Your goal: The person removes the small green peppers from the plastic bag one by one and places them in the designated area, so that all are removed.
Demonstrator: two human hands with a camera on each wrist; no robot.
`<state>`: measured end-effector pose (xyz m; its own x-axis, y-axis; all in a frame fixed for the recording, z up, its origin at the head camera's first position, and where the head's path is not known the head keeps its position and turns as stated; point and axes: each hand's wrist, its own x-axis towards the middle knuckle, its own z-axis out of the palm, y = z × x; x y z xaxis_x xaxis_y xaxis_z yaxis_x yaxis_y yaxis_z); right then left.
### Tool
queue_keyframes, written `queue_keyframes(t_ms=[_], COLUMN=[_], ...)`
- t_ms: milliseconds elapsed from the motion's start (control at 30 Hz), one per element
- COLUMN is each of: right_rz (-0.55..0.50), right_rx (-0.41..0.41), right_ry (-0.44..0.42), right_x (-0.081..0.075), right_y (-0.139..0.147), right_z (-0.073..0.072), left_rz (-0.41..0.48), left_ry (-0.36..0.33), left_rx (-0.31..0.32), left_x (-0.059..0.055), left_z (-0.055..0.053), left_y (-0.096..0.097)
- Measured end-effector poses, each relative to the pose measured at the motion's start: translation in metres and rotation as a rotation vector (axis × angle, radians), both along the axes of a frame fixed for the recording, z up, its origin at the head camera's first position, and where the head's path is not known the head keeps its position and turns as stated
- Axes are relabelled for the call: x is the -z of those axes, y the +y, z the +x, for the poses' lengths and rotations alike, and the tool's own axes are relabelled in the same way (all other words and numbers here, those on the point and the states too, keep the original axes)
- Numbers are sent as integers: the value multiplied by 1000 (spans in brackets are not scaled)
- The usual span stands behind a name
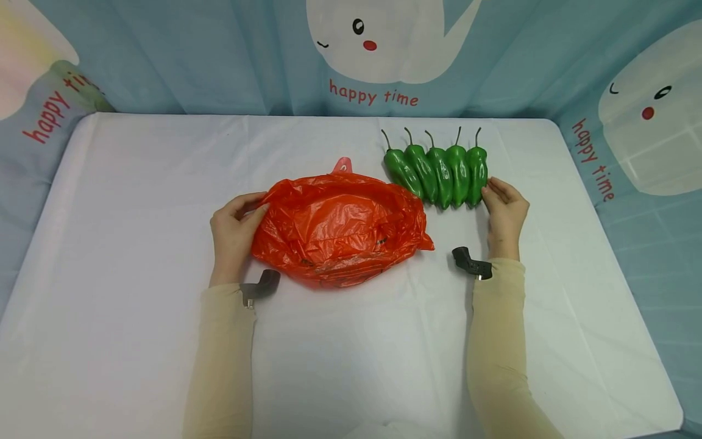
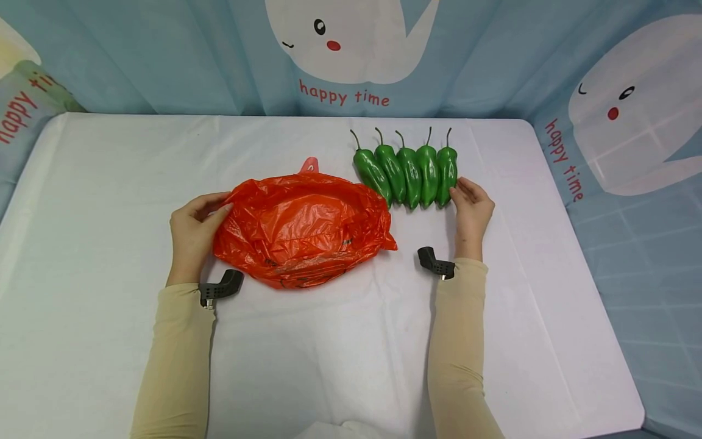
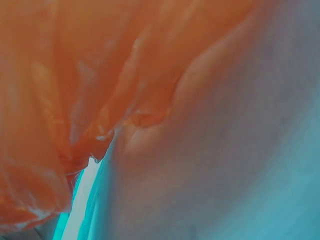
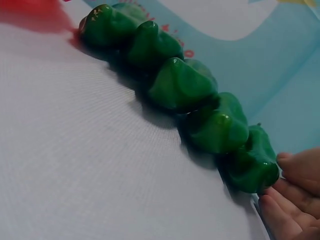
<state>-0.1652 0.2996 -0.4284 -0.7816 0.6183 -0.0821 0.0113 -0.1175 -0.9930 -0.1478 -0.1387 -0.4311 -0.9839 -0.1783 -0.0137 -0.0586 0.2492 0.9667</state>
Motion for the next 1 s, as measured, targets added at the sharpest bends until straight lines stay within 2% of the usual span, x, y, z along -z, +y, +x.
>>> queue_keyframes(t_ms=[633,900,1000], right_rz=[46,-9,15], right_rx=[-31,-12,-6], right_ry=[-37,-30,-26], right_x=[0,2,3], right_y=[3,5,5], right_z=[-1,5,8], left_rz=[-23,-34,-22], left_ry=[12,5,6], left_rx=[2,0,-7], left_x=[2,4,7], left_z=[-1,2,3], left_y=[-1,0,0])
